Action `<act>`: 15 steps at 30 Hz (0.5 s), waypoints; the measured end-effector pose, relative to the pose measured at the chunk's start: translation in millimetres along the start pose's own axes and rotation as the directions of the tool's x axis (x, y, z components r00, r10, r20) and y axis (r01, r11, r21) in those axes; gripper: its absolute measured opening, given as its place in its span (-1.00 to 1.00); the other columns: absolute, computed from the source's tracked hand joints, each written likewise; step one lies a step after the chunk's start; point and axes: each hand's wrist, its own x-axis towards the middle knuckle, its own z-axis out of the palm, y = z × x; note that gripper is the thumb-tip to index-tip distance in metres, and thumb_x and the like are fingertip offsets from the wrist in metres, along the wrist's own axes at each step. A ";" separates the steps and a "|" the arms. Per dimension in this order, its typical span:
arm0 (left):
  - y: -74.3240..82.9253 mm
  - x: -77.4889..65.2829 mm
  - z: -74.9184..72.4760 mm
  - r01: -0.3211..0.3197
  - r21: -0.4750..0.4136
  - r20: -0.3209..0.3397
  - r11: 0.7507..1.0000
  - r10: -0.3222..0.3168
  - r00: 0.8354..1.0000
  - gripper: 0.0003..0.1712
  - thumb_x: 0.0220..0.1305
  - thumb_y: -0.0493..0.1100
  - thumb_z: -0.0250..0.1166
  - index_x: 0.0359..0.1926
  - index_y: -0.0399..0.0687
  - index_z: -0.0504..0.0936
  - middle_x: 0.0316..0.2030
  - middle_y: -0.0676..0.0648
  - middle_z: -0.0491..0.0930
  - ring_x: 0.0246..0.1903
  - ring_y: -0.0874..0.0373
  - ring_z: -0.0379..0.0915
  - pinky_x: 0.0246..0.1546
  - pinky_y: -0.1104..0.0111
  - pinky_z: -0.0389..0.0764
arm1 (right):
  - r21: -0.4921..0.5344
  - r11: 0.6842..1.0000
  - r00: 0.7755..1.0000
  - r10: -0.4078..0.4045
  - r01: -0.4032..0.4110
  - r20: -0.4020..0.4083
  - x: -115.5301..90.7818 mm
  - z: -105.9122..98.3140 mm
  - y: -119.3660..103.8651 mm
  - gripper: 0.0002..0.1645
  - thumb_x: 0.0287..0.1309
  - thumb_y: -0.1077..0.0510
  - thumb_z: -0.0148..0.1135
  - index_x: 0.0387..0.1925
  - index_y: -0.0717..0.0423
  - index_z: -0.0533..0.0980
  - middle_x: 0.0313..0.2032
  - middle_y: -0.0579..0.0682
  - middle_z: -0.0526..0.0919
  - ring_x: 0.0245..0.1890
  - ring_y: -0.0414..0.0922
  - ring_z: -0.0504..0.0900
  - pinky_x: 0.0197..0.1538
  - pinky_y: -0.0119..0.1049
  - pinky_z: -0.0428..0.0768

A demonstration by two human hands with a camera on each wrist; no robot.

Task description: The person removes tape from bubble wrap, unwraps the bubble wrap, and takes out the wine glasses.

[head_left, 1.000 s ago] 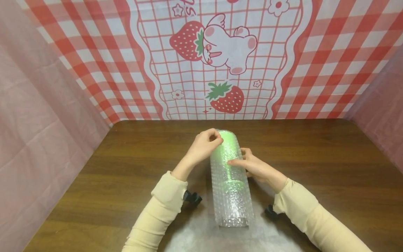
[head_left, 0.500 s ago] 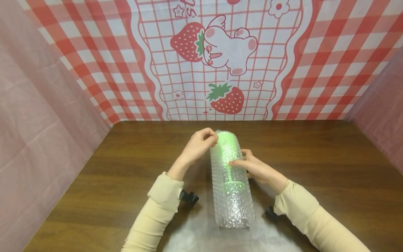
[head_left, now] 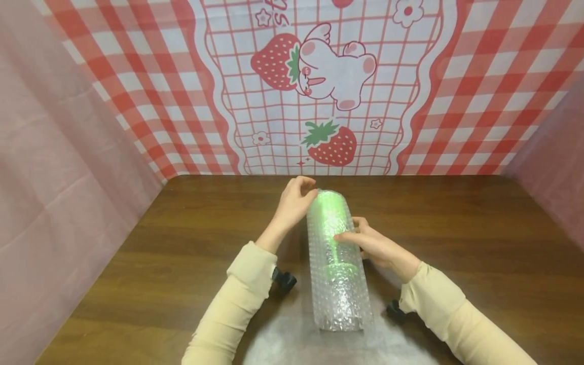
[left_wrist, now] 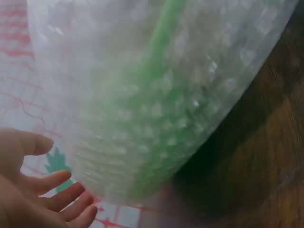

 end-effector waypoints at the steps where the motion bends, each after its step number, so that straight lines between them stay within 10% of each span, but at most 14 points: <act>1: -2.0 2.2 2.0 0.030 -0.016 0.021 0.999 -0.030 0.999 -0.58 0.23 -0.08 0.10 0.09 -0.13 0.41 0.03 -0.11 0.41 0.05 0.03 0.34 0.09 0.21 0.46 | -0.001 1.000 1.000 -0.001 0.001 0.001 0.0 -0.3 0.3 0.08 0.10 -0.04 0.13 0.32 0.20 -0.38 0.24 0.35 0.01 0.21 0.23 0.20 0.21 0.18 0.30; 8: -19.2 8.2 13.5 0.214 -0.082 0.173 0.973 -0.198 0.965 -0.45 0.29 0.12 0.01 0.18 -0.07 0.33 0.19 -0.13 0.35 0.15 -0.05 0.29 0.14 0.05 0.40 | 0.004 1.000 1.000 0.002 -0.002 -0.002 0.9 0.4 2.6 0.08 0.08 -0.04 0.16 0.32 0.18 -0.35 0.22 0.32 0.04 0.19 0.20 0.24 0.21 0.15 0.32; 15: -21.4 7.0 16.8 0.222 -0.075 0.149 0.972 -0.209 0.966 -0.49 0.27 0.11 0.02 0.09 -0.12 0.41 0.09 -0.16 0.43 0.06 -0.06 0.36 0.06 0.06 0.47 | -0.002 1.000 1.000 0.008 -0.008 -0.018 0.9 -3.3 -2.6 0.12 0.11 -0.12 0.13 0.31 0.17 -0.42 0.25 0.37 0.00 0.21 0.24 0.17 0.19 0.16 0.35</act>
